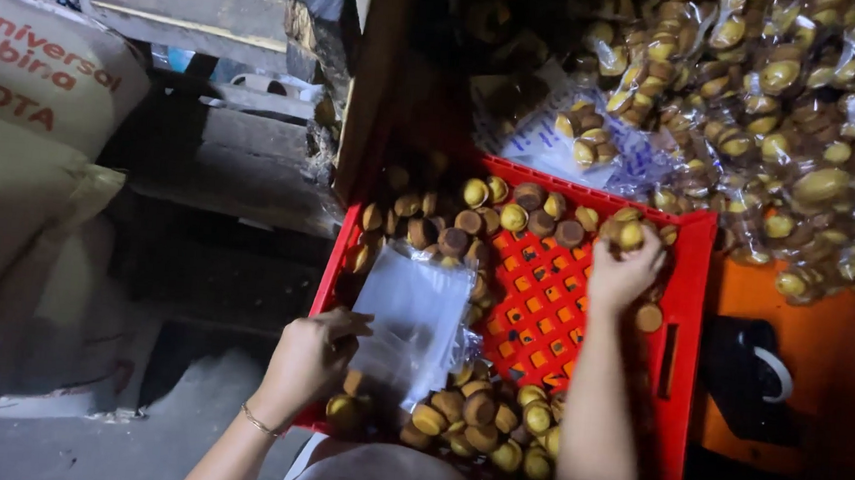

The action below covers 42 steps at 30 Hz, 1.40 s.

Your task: The person picks up small rounded cakes from a red plastic crate and places them into small clear plastic bags.

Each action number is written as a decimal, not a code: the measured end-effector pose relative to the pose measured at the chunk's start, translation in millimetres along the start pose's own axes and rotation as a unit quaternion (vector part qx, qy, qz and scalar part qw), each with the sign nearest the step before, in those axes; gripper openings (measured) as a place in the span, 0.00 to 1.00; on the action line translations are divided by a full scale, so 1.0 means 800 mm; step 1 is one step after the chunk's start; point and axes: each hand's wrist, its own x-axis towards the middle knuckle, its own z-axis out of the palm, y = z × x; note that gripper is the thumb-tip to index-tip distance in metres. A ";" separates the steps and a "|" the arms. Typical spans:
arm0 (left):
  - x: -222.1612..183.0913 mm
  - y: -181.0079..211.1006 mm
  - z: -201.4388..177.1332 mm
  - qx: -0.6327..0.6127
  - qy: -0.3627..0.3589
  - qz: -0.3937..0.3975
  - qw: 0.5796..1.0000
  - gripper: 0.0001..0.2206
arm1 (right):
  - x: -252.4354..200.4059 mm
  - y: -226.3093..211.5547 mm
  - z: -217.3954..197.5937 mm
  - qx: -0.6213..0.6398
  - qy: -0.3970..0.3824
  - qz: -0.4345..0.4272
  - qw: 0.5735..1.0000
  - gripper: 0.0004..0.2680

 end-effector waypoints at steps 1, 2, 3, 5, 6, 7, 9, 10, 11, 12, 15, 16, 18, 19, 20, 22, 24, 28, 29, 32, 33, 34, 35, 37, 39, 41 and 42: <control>0.004 0.002 0.003 -0.002 0.002 -0.001 1.000 0.13 | -0.005 -0.031 0.006 0.000 -0.001 -0.002 1.000 0.20; 0.006 0.004 0.005 -0.027 -0.017 -0.002 1.000 0.12 | -0.015 -0.060 0.008 -0.058 -0.076 -0.019 0.995 0.14; 0.008 0.006 0.007 -0.052 -0.035 -0.003 0.998 0.10 | -0.025 -0.088 0.010 -0.114 -0.151 -0.035 0.981 0.08; 0.008 0.003 0.019 -0.061 -0.050 0.018 0.997 0.11 | -0.038 -0.044 0.031 -0.108 -0.117 -0.066 0.985 0.15; 0.008 0.001 0.024 -0.069 -0.057 0.036 0.995 0.11 | -0.043 -0.024 0.047 -0.096 -0.085 -0.101 0.987 0.22; 0.008 0.005 0.021 -0.067 -0.056 0.036 0.996 0.11 | -0.026 -0.052 0.030 -0.094 -0.085 -0.101 0.987 0.22; 0.004 0.011 0.014 -0.090 -0.070 -0.008 0.993 0.13 | 0.001 -0.105 -0.010 0.047 -0.191 0.213 0.957 0.26; 0.004 0.016 0.006 -0.090 -0.071 -0.009 0.993 0.13 | 0.005 -0.081 -0.030 0.047 -0.192 0.214 0.957 0.26; 0.004 0.021 -0.002 -0.097 -0.083 -0.058 0.990 0.14 | 0.008 -0.056 -0.050 -0.047 -0.195 -0.031 0.979 0.23; 0.002 0.026 -0.008 -0.104 -0.095 -0.108 0.984 0.15 | 0.011 -0.030 -0.071 -0.137 -0.192 -0.273 0.933 0.20; 0.012 0.039 -0.005 -0.086 -0.070 -0.111 0.988 0.15 | 0.022 0.049 -0.114 -0.392 -0.271 -0.339 0.811 0.25; 0.019 0.043 0.004 -0.086 -0.073 -0.109 0.988 0.15 | 0.025 0.075 -0.109 -0.394 -0.271 -0.337 0.811 0.25; 0.031 0.053 0.024 -0.109 -0.117 -0.071 0.985 0.17 | 0.033 0.123 -0.098 -0.396 -0.321 -0.377 0.773 0.25; 0.039 0.058 0.037 -0.110 -0.116 -0.071 0.985 0.17 | 0.046 0.126 -0.092 -0.397 -0.320 -0.378 0.773 0.25; 0.047 0.063 0.049 -0.104 -0.165 -0.081 0.978 0.18 | 0.057 0.128 -0.087 -0.398 -0.353 -0.277 0.800 0.25; 0.065 0.063 0.079 -0.098 -0.215 -0.087 0.968 0.19 | 0.066 0.102 -0.090 -0.396 -0.379 -0.169 0.819 0.25; 0.084 0.050 0.114 -0.097 -0.274 -0.048 0.956 0.19 | 0.064 0.046 -0.104 -0.176 -0.250 0.002 0.952 0.34; 0.118 0.027 0.146 -0.091 -0.330 -0.002 0.940 0.19 | -0.057 -0.169 -0.128 0.113 -0.246 0.083 0.959 0.29; 0.129 0.022 0.143 -0.177 -0.366 -0.066 0.911 0.28 | -0.075 -0.198 -0.133 0.146 -0.356 0.174 0.906 0.28; 0.122 0.059 0.143 -0.109 -0.378 -0.006 0.919 0.28 | -0.173 -0.111 -0.082 -0.013 -0.496 0.033 0.868 0.26; 0.119 0.081 0.143 0.043 -0.334 0.121 0.934 0.18 | -0.198 -0.052 -0.062 -0.204 -0.491 -0.202 0.822 0.25; 0.099 0.110 0.139 0.044 -0.337 0.123 0.932 0.18 | -0.193 -0.073 -0.091 -0.205 -0.490 -0.199 0.824 0.25; 0.078 0.138 0.136 0.096 -0.295 0.189 0.932 0.18 | -0.189 -0.094 -0.118 -0.175 -0.506 -0.192 0.823 0.22; 0.056 0.153 0.137 0.142 -0.259 0.249 0.922 0.17 | -0.169 -0.153 -0.153 -0.146 -0.528 -0.176 0.818 0.20; 0.074 0.133 0.142 0.025 -0.258 0.147 0.955 0.17 | -0.113 -0.230 -0.147 -0.054 -0.571 -0.160 0.803 0.14; 0.091 0.135 0.092 -0.005 -0.246 0.132 0.960 0.19 | -0.058 -0.129 -0.137 0.145 -0.543 0.052 0.825 0.13; 0.099 0.136 0.066 -0.036 -0.234 0.117 0.965 0.22 | -0.031 -0.080 -0.130 0.332 -0.470 0.259 0.776 0.12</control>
